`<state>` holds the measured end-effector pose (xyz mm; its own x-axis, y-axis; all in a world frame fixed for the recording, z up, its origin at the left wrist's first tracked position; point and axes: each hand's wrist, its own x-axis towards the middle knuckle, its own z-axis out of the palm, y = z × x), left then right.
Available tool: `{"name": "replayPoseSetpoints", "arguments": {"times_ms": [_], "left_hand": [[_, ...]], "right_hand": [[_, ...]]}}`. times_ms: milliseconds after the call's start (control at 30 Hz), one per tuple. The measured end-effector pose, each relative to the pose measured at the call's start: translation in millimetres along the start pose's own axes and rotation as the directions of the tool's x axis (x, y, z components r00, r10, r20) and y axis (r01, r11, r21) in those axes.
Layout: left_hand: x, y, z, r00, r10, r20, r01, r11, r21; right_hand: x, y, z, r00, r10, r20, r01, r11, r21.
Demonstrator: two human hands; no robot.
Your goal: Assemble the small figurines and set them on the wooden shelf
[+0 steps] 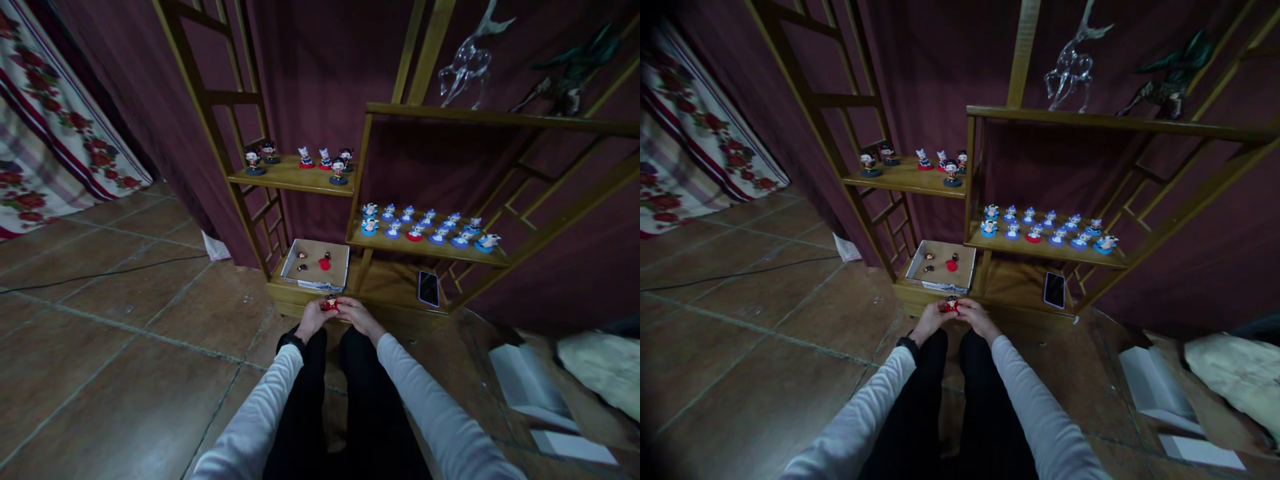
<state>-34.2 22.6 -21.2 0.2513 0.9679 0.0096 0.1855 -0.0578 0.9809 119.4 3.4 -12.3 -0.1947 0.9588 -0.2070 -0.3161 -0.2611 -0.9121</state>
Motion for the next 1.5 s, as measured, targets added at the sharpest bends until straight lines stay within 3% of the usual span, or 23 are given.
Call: {"name": "replayPoseSetpoints", "arguments": {"times_ms": [400,567,867,1133,1500], "left_hand": [[-4,8,4.1,0.996,0.077,-0.046,-0.075,0.996,0.048],[-3,10,2.9,0.999,0.034,0.010,-0.032,0.994,-0.108],[1,4,3.2,0.998,-0.060,-0.023,0.051,0.956,-0.291],[4,-6,6.7,0.994,-0.100,-0.048,0.079,0.941,-0.328],[4,-1,8.0,0.992,-0.119,-0.042,0.099,0.940,-0.326]], "right_hand": [[3,10,6,0.984,-0.112,-0.136,0.100,0.991,-0.093],[5,10,4,0.989,-0.101,-0.111,0.092,0.992,-0.081],[7,11,4,0.997,-0.048,-0.057,0.047,0.999,-0.027],[9,12,2,0.997,-0.040,-0.060,0.038,0.999,-0.035],[8,13,0,0.998,-0.045,-0.051,0.043,0.999,-0.033]]}}
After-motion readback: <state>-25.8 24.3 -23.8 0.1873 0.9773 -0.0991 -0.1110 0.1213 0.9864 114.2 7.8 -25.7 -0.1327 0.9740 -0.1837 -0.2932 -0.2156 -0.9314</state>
